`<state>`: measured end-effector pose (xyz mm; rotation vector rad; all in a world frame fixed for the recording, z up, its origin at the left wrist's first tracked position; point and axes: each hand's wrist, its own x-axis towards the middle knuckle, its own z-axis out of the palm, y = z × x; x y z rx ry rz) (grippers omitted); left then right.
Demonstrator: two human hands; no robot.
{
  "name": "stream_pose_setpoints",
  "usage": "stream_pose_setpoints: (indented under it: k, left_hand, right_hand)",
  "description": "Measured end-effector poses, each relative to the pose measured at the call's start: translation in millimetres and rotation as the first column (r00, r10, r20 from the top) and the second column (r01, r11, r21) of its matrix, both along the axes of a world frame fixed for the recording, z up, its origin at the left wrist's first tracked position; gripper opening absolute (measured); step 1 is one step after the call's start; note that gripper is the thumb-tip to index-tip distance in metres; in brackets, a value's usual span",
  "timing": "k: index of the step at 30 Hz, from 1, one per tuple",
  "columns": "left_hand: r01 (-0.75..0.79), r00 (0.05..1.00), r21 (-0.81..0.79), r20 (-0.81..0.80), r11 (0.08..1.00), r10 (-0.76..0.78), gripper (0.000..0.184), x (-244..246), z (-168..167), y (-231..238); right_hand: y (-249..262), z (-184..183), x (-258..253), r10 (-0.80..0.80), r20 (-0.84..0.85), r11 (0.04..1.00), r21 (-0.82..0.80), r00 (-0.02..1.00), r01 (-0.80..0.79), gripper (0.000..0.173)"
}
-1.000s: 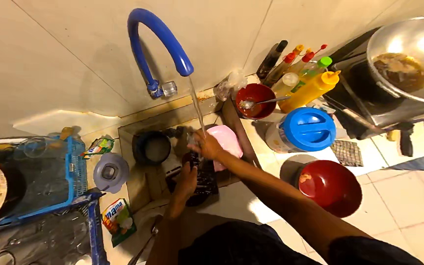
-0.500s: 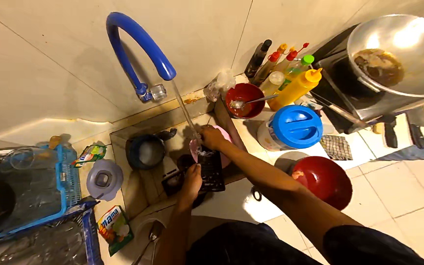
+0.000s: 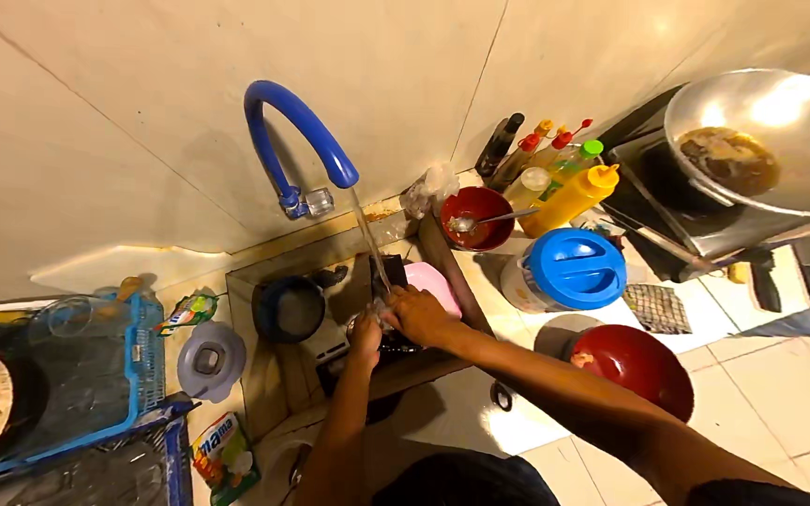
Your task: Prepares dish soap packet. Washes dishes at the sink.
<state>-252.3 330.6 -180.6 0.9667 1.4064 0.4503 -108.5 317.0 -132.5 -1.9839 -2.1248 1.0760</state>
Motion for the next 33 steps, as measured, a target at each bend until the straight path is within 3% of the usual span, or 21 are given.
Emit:
stream_pose_setpoints:
  k: [4, 7, 12, 15, 18, 23, 25, 28, 30, 33]
  left_hand:
    - [0.234, 0.963, 0.096, -0.161, 0.967, -0.217, 0.049, -2.7, 19.3, -21.6]
    - [0.252, 0.956, 0.127, -0.185, 0.959, -0.227, 0.048, -7.7, 23.0, -25.8]
    - [0.050, 0.996, 0.017, -0.077, 0.999, -0.049, 0.049, -8.6, 3.9, -14.1]
    - [-0.150, 0.983, -0.078, 0.090, 0.986, 0.157, 0.033, 0.4, -13.8, -15.7]
    - [-0.253, 0.930, -0.141, 0.237, 0.957, 0.281, 0.026, 7.7, -20.7, -14.5]
    - [-0.227, 0.950, -0.122, 0.191, 0.966, 0.247, 0.026, 17.3, -11.5, -8.1]
    - [-0.163, 0.968, -0.090, 0.179, 0.983, 0.177, 0.038, 17.4, -14.9, -5.9]
    - [-0.145, 0.946, -0.124, 0.274, 0.982, 0.175, 0.043, 15.2, -20.6, -10.4]
    - [-0.197, 0.888, -0.245, 0.367, 0.949, 0.279, 0.038, 12.1, -19.2, -9.8]
    - [-0.245, 0.792, -0.436, 0.425, 0.866, 0.439, 0.029, 14.9, -17.6, 0.2]
  right_hand:
    - [55.7, -59.8, 40.8, -0.156, 0.011, 0.981, 0.119, 0.988, 0.154, 0.041]
    - [72.5, -81.3, 40.2, -0.195, 0.016, 0.967, 0.170, 0.981, 0.190, 0.048]
    - [34.6, -46.0, -14.5, -0.172, -0.045, 0.984, 0.043, 0.984, 0.174, 0.059]
    - [20.4, -15.1, -30.3, -0.181, -0.005, 0.977, -0.114, 0.983, 0.180, 0.061]
    - [8.8, 5.9, -31.6, -0.192, 0.018, 0.969, -0.158, 0.981, 0.192, 0.064]
    - [1.6, 7.6, -15.3, -0.030, 0.052, 1.000, 0.000, 0.998, 0.030, 0.053]
    - [18.3, -8.3, 2.2, -0.060, 0.054, 0.996, 0.063, 0.997, 0.057, 0.044]
    - [43.5, -27.1, 35.3, -0.304, -0.139, 0.935, 0.143, 0.942, 0.323, 0.048]
    - [46.0, -26.3, 42.3, -0.437, -0.362, 0.841, 0.159, 0.823, 0.516, 0.052]
    - [31.4, -25.0, 21.7, -0.459, -0.567, 0.762, 0.144, 0.684, 0.631, 0.046]
